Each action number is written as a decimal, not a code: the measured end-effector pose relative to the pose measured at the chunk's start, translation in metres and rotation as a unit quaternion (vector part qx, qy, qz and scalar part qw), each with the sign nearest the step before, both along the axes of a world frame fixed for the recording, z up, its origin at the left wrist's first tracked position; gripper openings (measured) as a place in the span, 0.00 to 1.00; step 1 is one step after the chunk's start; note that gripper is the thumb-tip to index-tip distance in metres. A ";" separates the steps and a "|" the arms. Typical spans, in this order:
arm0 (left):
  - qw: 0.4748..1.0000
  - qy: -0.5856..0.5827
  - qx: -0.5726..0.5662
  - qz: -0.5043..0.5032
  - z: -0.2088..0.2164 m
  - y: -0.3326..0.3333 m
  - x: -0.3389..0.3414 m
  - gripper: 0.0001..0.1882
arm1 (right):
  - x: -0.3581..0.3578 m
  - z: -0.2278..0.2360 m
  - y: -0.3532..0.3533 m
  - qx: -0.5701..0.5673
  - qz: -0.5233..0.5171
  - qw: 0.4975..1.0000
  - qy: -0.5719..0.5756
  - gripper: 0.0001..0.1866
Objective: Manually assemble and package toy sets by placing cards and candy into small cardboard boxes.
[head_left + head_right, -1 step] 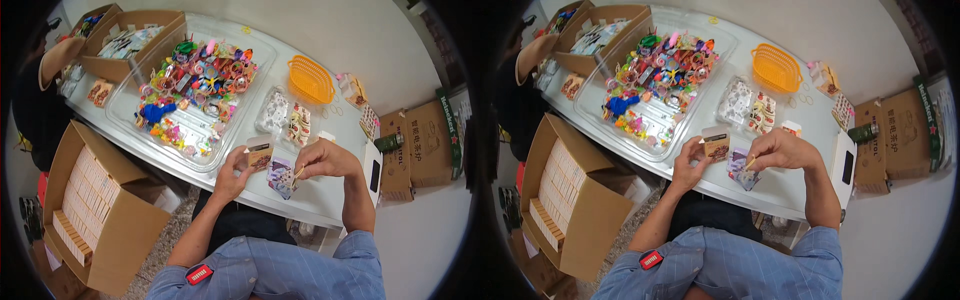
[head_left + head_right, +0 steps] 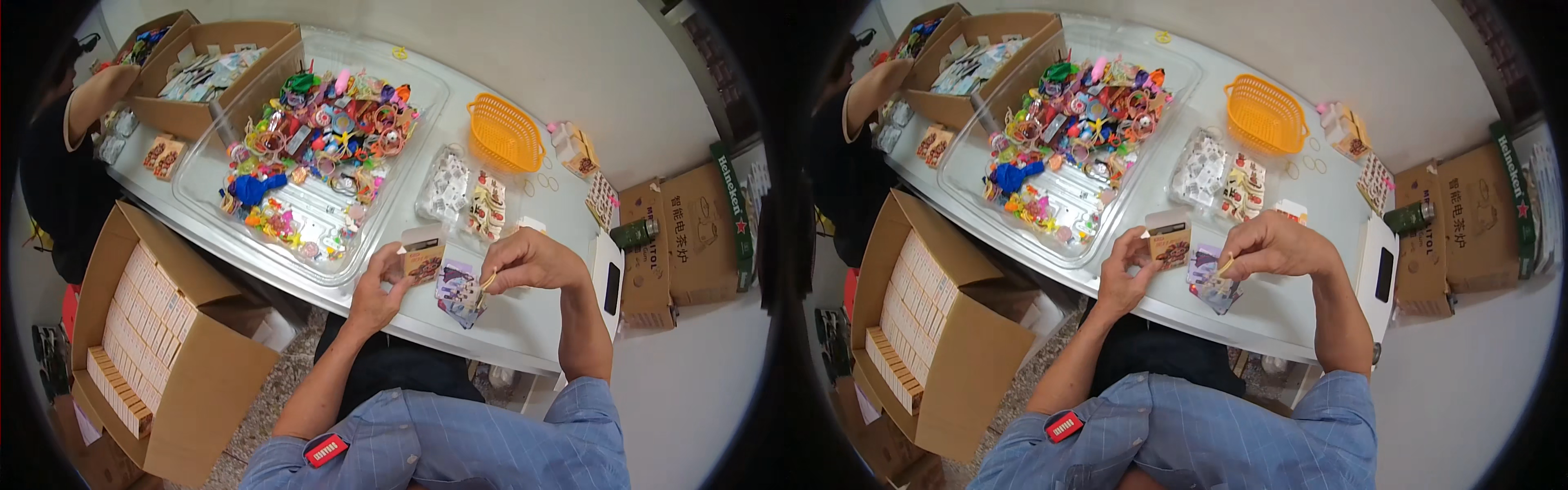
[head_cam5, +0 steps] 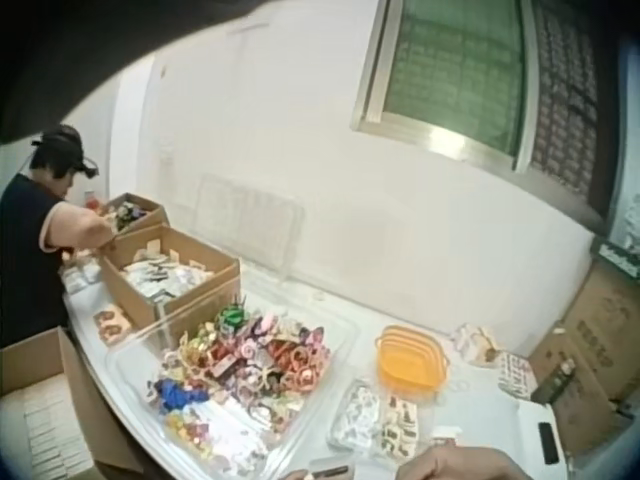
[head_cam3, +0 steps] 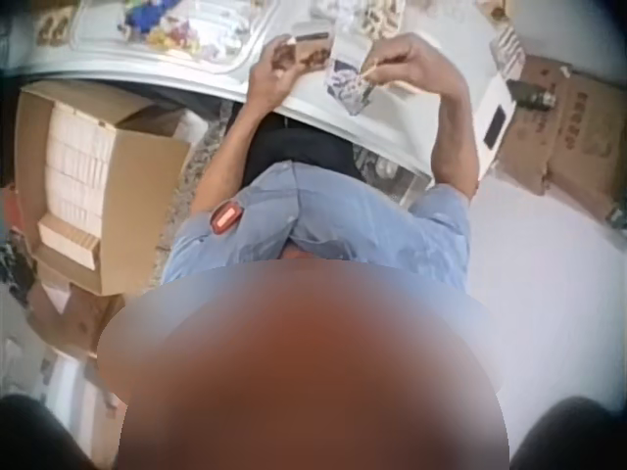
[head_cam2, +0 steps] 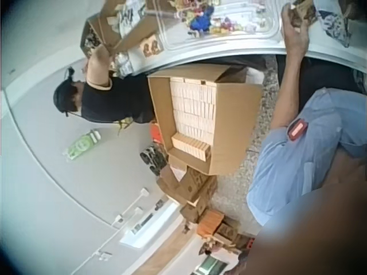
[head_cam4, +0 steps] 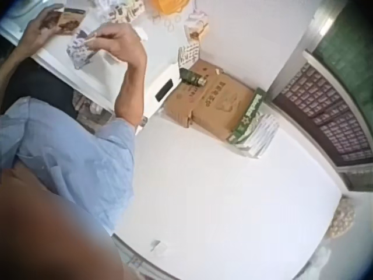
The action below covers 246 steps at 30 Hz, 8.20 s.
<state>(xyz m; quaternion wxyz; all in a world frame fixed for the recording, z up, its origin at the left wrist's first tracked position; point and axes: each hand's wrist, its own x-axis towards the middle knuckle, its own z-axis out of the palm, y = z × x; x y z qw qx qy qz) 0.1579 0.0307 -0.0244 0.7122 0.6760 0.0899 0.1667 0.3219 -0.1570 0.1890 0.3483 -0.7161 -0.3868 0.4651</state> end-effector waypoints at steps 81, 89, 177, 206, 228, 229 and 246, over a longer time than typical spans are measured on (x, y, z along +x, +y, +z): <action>0.999 -0.010 0.032 -0.017 0.011 0.003 0.004 0.35 | -0.001 -0.052 0.034 0.072 0.083 0.919 -0.379 0.09; 1.000 0.002 0.007 -0.019 0.013 0.003 0.005 0.35 | -0.005 -0.059 0.026 0.120 0.097 0.907 -0.392 0.11; 0.998 -0.030 0.046 -0.014 0.010 0.000 0.002 0.33 | -0.024 -0.092 0.013 0.128 -0.041 0.891 -0.434 0.25; 0.955 -0.166 0.247 0.005 0.030 0.000 -0.004 0.22 | -0.034 -0.136 0.011 0.177 -0.278 0.937 0.116 0.11; 0.968 -0.106 0.214 -0.079 0.034 0.034 0.004 0.14 | -0.050 -0.165 0.001 0.310 -0.179 0.897 -0.258 0.15; 0.979 -0.087 0.164 -0.082 0.032 0.033 0.003 0.14 | -0.053 -0.162 0.000 0.310 -0.179 0.898 -0.258 0.15; 0.991 -0.026 0.088 -0.093 0.045 0.031 0.004 0.10 | -0.053 -0.160 0.009 0.307 -0.219 0.901 -0.216 0.10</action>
